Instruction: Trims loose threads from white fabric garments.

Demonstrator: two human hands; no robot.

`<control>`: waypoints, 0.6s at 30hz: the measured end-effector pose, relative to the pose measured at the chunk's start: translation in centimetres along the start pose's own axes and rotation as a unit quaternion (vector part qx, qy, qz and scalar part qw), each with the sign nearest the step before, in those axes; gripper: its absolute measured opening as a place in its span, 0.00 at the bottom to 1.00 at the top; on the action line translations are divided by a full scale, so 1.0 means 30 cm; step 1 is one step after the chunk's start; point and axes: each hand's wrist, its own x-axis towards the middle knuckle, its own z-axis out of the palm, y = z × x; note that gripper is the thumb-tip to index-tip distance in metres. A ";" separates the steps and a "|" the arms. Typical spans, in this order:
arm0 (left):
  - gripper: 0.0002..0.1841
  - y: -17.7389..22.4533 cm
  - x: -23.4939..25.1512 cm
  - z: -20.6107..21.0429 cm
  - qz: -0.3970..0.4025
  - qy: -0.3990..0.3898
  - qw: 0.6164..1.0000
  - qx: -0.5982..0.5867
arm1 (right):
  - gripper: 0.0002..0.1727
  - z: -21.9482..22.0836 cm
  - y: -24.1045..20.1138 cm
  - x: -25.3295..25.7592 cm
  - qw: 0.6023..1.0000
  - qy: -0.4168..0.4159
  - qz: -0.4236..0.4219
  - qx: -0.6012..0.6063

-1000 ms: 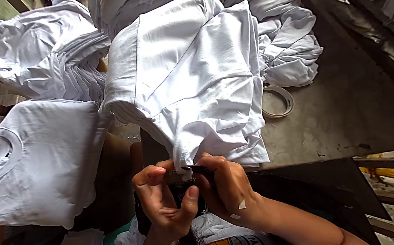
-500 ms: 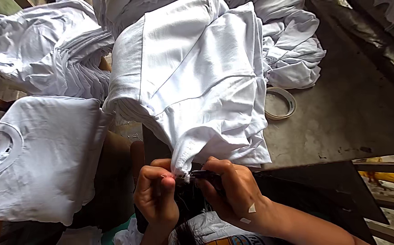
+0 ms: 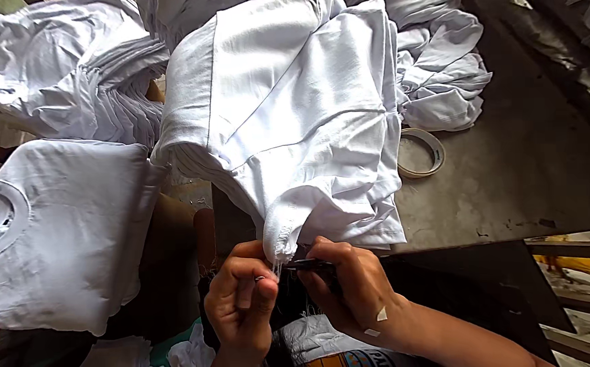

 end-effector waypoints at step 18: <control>0.08 -0.020 -0.015 0.008 0.026 0.006 0.999 0.039 | 0.07 -0.006 0.004 -0.030 1.000 -0.007 0.017 -0.008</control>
